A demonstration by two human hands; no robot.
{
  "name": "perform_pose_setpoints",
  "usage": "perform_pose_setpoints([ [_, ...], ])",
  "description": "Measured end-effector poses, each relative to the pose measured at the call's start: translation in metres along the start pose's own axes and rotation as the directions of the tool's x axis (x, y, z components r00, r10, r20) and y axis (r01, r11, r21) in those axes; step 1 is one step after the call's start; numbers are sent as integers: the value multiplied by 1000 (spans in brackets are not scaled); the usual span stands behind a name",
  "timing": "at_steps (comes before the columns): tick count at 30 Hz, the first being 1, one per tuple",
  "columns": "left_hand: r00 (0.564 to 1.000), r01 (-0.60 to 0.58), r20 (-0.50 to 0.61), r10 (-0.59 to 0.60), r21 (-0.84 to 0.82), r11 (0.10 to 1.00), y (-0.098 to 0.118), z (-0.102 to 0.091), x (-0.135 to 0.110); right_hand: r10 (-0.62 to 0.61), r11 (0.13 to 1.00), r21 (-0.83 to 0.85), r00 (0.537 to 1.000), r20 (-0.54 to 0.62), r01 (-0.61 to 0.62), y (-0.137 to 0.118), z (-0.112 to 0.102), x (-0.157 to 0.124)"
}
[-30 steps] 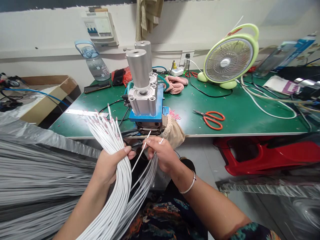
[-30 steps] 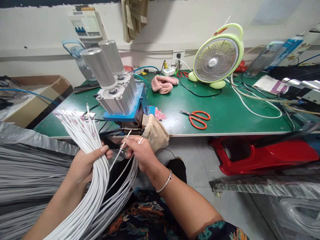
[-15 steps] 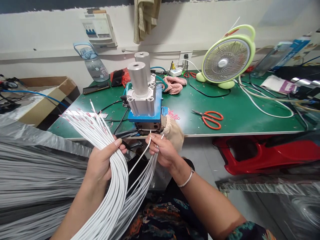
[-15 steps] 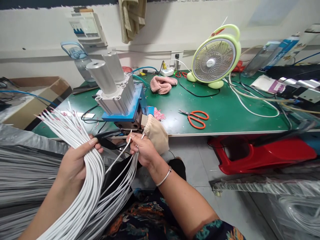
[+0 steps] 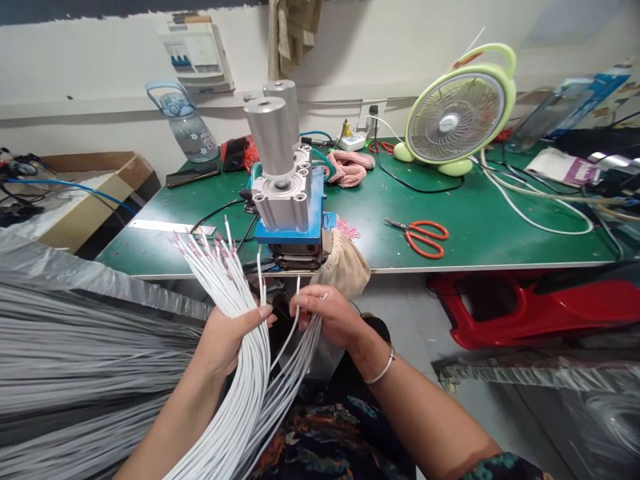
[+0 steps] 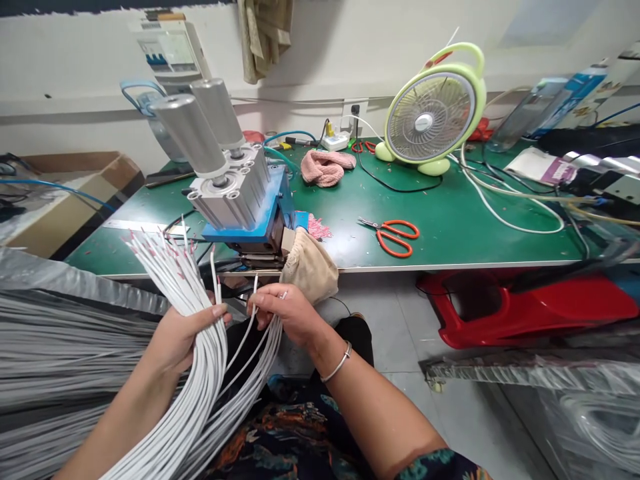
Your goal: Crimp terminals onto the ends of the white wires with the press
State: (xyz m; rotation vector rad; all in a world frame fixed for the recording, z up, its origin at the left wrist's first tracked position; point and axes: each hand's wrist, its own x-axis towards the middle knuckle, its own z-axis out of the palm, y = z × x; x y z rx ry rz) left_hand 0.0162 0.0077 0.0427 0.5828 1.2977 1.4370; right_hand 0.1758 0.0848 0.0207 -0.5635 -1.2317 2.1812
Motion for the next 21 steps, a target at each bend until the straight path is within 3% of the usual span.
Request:
perform_pose_setpoints([
  [4,995,-92,-32,100,183,979,-6,-2,0,-7,1000,17,995,-95,9,0,7,2],
  [8,969,-180,-41,243,557,811,-7,-3,-2,-45,990,-140,997,-65,35,3,19,3],
  [12,959,-169,-61,277,660,732,-6,-4,-5,-121,962,-255,990,-77,98,8,26,4],
  [16,912,-210,-174,372,581,786,-6,-4,-8,-131,973,-204,983,-131,103,9,28,5],
  [19,831,-340,-368,416,256,905,1,-3,-9,-84,996,-18,972,-218,82,0,26,7],
  [21,765,-459,-477,433,69,886,10,-2,-9,-33,993,104,967,-251,61,-8,24,9],
])
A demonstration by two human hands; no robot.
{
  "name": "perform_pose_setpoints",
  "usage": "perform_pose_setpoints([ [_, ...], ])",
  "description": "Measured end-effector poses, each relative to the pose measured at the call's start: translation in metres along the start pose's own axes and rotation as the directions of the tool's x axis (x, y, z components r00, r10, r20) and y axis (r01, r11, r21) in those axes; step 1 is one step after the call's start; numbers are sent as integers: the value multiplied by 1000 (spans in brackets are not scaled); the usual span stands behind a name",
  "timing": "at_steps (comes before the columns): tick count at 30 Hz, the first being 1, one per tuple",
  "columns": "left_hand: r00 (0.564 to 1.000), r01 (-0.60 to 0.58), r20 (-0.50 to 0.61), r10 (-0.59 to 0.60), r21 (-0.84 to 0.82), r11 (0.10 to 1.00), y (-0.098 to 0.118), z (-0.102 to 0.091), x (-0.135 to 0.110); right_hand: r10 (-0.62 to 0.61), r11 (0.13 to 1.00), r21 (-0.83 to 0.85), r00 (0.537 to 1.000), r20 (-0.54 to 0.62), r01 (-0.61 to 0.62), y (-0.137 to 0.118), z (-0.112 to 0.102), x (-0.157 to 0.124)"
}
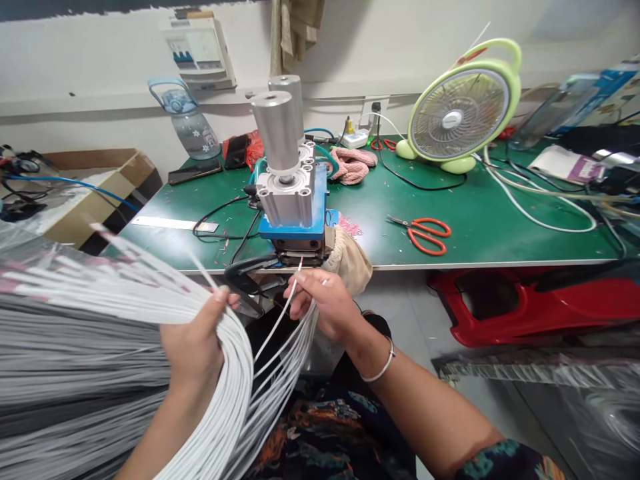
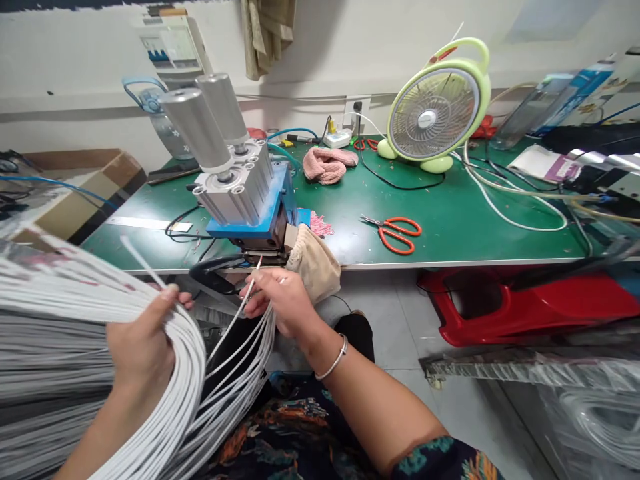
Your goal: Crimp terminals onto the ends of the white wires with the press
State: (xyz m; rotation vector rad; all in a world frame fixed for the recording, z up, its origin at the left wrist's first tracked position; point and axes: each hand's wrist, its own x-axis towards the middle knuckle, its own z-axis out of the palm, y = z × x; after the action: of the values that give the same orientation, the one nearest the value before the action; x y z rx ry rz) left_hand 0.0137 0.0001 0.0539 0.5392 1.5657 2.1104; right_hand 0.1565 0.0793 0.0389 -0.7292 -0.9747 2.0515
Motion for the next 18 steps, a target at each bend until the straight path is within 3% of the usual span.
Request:
perform_pose_setpoints([
  [2,996,-66,-69,59,-104,992,8,3,5,60,995,76,998,-5,-60,-7,-1,4],
  [4,993,-105,-70,96,-141,984,14,8,9,107,986,127,994,-4,-106,-11,-2,8],
  [10,998,-54,-35,50,-133,990,22,22,12,165,960,244,982,-92,-138,-13,3,13],
  [14,999,-51,-5,51,-143,988,26,27,12,138,962,257,977,-166,-92,-12,6,15],
  [18,999,-36,12,38,-146,989,25,24,14,26,984,177,990,-140,-1,-7,1,14],
])
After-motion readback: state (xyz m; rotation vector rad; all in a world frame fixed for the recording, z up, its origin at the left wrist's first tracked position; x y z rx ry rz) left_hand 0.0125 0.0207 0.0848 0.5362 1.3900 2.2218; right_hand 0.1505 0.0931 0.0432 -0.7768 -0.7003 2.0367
